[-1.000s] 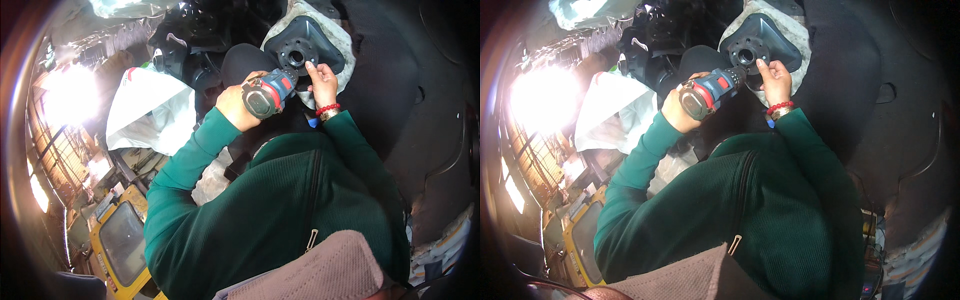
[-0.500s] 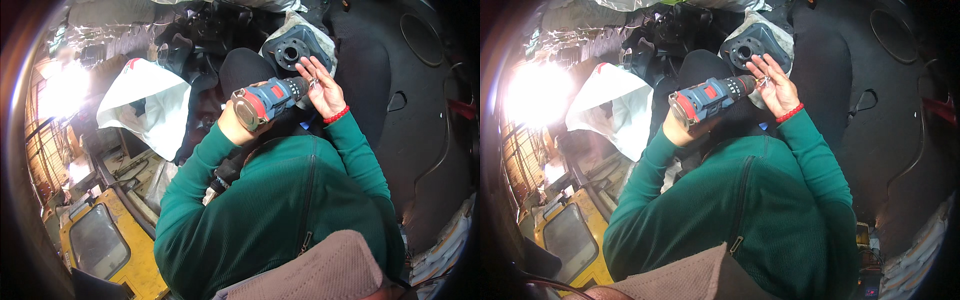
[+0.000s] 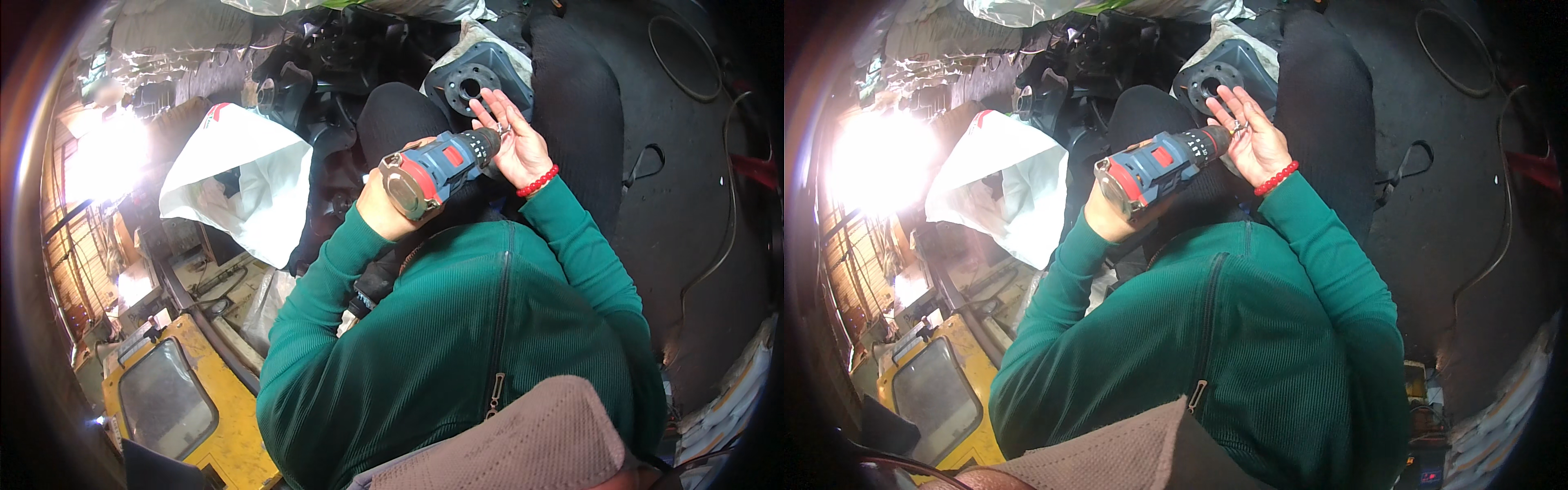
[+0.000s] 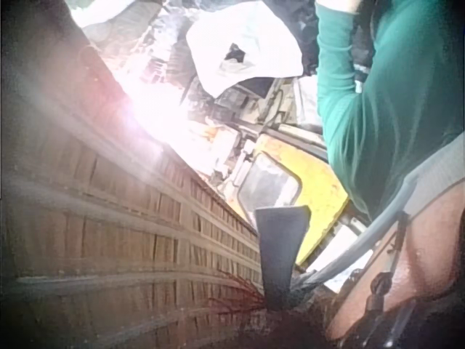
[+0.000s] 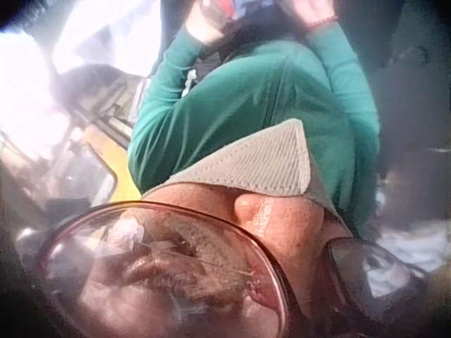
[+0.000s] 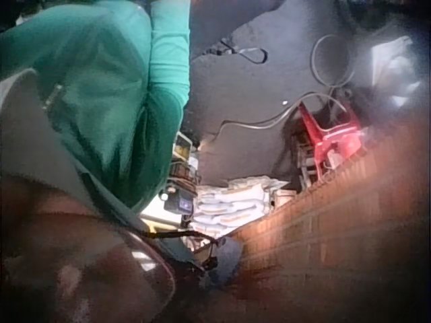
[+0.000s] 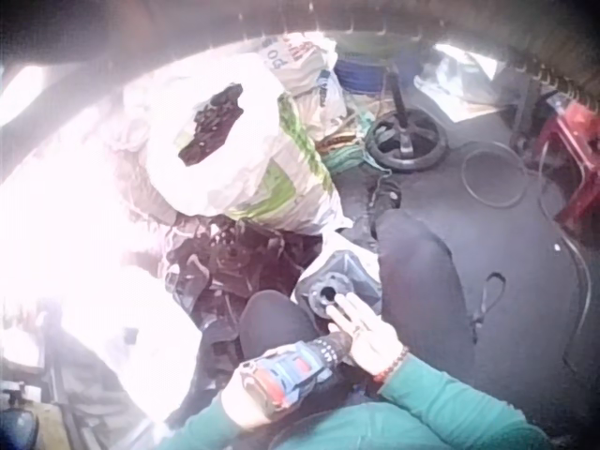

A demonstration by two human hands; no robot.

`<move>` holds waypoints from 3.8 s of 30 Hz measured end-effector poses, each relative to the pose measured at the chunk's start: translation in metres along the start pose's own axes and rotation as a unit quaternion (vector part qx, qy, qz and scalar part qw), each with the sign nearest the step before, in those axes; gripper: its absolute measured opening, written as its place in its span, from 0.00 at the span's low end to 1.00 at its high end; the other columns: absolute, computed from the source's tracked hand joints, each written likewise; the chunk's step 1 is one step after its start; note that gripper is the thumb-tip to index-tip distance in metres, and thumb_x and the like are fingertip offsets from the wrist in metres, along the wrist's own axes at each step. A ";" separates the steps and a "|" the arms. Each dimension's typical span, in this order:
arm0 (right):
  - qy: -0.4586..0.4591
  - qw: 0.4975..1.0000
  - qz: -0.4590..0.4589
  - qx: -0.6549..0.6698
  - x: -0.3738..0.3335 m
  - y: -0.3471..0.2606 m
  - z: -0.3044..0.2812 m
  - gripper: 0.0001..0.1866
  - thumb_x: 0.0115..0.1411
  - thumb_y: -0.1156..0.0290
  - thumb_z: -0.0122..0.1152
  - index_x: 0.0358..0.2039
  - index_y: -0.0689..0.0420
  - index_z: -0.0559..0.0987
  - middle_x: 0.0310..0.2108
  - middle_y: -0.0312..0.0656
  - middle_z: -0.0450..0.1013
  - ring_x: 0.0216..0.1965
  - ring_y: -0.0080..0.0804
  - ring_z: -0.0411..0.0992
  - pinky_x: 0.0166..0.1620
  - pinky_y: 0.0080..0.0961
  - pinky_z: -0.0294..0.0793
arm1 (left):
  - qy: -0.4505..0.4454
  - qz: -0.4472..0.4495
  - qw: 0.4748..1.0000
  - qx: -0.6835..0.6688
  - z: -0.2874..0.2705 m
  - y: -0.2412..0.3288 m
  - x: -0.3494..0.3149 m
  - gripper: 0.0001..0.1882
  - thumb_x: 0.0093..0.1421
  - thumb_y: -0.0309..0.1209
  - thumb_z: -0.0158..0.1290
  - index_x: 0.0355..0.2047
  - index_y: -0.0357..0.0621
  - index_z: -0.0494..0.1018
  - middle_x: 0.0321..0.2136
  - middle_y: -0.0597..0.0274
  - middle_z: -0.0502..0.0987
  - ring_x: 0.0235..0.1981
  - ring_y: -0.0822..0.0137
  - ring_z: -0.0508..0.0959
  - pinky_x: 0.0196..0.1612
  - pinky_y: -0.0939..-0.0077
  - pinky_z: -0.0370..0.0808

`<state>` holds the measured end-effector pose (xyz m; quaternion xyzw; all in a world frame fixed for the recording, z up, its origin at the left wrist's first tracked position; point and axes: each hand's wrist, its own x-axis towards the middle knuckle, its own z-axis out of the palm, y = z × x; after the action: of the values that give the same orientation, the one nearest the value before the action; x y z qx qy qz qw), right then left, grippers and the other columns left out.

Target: The person uses a cordless drill to fasten screws into a black plastic part while seated on the floor. They repeatedly retrieve screws from a white bag and place the finished part into another bag.

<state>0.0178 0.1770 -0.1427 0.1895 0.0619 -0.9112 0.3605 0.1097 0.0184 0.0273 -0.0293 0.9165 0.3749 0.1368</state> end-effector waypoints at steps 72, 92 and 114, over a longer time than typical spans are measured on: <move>0.223 0.683 -0.290 -0.632 0.086 -0.007 -0.026 0.15 0.57 0.55 0.62 0.32 0.55 0.83 0.18 0.40 0.68 0.20 0.30 0.67 0.26 0.29 0.65 | -0.072 -0.104 0.976 0.179 -0.052 -0.022 0.110 0.21 0.50 0.34 0.62 0.43 0.43 0.74 0.36 0.53 0.79 0.38 0.55 0.80 0.43 0.68 0.76; 0.227 0.641 -0.331 -0.654 0.092 -0.003 -0.022 0.09 0.56 0.66 0.64 0.24 0.57 0.79 0.19 0.41 0.68 0.19 0.36 0.67 0.24 0.30 0.65 | -0.180 -0.129 0.963 0.151 -0.060 -0.012 0.164 0.25 0.44 0.23 0.58 0.45 0.38 0.71 0.37 0.51 0.77 0.36 0.53 0.79 0.43 0.67 0.76; 0.191 0.705 -0.255 -0.633 0.095 -0.013 -0.043 0.24 0.58 0.48 0.60 0.27 0.61 0.81 0.19 0.39 0.75 0.24 0.24 0.70 0.33 0.26 0.69 | -0.128 -0.158 0.979 0.034 0.021 -0.017 -0.056 0.38 0.48 0.33 0.61 0.59 0.47 0.59 0.48 0.49 0.74 0.46 0.52 0.77 0.50 0.64 0.74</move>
<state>-0.0420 0.1371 -0.2195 0.0635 0.7377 -0.6594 0.1302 0.1708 0.0182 0.0168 -0.1207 0.8875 0.3177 0.3113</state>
